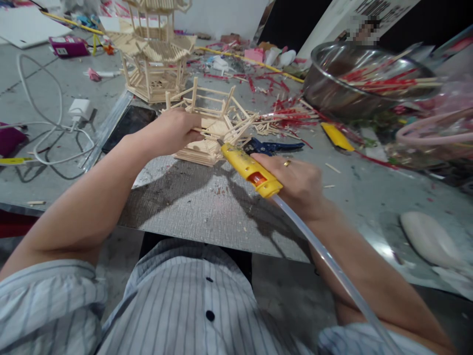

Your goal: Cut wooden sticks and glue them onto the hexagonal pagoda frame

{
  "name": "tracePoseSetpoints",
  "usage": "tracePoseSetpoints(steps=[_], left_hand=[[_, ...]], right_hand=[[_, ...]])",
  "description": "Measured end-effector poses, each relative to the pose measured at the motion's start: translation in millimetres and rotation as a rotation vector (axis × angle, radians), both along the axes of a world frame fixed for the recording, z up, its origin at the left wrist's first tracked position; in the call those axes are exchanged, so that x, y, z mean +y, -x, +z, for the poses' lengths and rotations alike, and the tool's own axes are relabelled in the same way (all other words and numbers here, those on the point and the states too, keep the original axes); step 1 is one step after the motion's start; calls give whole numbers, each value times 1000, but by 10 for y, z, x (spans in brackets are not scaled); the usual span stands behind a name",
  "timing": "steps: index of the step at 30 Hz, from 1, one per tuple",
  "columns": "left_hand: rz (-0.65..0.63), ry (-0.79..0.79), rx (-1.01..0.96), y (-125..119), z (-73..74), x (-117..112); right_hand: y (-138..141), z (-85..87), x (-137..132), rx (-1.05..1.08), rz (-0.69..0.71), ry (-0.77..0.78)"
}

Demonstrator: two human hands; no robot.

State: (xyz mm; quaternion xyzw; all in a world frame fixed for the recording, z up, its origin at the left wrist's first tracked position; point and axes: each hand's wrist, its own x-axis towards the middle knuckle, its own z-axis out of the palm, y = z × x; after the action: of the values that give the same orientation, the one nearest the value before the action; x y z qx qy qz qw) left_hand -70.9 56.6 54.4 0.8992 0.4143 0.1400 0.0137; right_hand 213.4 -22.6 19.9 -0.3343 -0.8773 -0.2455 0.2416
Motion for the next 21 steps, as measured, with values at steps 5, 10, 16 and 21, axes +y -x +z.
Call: tracePoseSetpoints(steps=[5,10,16,21], left_hand=[[29,-7,34,-38,33,-30],[25,-12,37,-40,27,-22],[43,13,34,-38,22,-11],[33,-4,43,-26,6,-7]], right_hand=[[-24,5,12,20,20,44],[-5,42,-7,-23,82,-51],[23,54,3,-9,92,-47],[-32,56,36,72,156,7]])
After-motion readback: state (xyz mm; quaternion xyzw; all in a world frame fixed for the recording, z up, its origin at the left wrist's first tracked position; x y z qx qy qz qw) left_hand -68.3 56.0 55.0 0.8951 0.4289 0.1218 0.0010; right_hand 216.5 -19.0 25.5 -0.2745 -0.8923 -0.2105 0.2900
